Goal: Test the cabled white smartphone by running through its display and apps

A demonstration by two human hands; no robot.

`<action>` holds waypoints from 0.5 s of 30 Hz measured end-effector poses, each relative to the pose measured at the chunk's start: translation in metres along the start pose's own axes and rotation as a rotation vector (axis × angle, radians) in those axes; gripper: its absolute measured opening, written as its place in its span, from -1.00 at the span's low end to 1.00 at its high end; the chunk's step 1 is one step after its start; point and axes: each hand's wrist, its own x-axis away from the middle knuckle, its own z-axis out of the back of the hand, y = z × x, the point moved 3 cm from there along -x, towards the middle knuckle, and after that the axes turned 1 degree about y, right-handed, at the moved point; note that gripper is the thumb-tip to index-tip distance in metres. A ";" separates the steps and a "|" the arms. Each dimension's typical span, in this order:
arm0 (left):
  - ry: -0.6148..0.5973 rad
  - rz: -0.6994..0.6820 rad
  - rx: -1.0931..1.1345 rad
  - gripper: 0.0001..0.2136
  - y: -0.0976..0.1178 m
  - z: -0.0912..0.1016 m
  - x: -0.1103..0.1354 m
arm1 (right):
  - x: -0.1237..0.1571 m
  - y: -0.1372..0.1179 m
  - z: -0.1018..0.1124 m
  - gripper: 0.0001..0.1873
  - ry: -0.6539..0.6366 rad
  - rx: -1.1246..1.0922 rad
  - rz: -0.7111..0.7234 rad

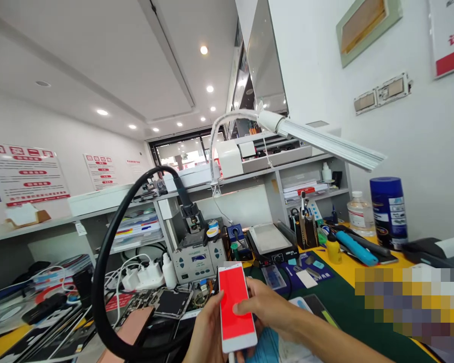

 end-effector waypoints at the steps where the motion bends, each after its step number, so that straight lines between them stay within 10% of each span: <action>1: -0.020 0.010 -0.009 -0.42 -0.001 0.004 -0.003 | -0.001 0.001 0.001 -0.39 0.008 -0.009 0.010; 15: -0.042 -0.117 -0.175 -0.41 0.011 0.004 -0.008 | -0.026 0.013 0.004 -0.34 -0.126 -0.235 0.150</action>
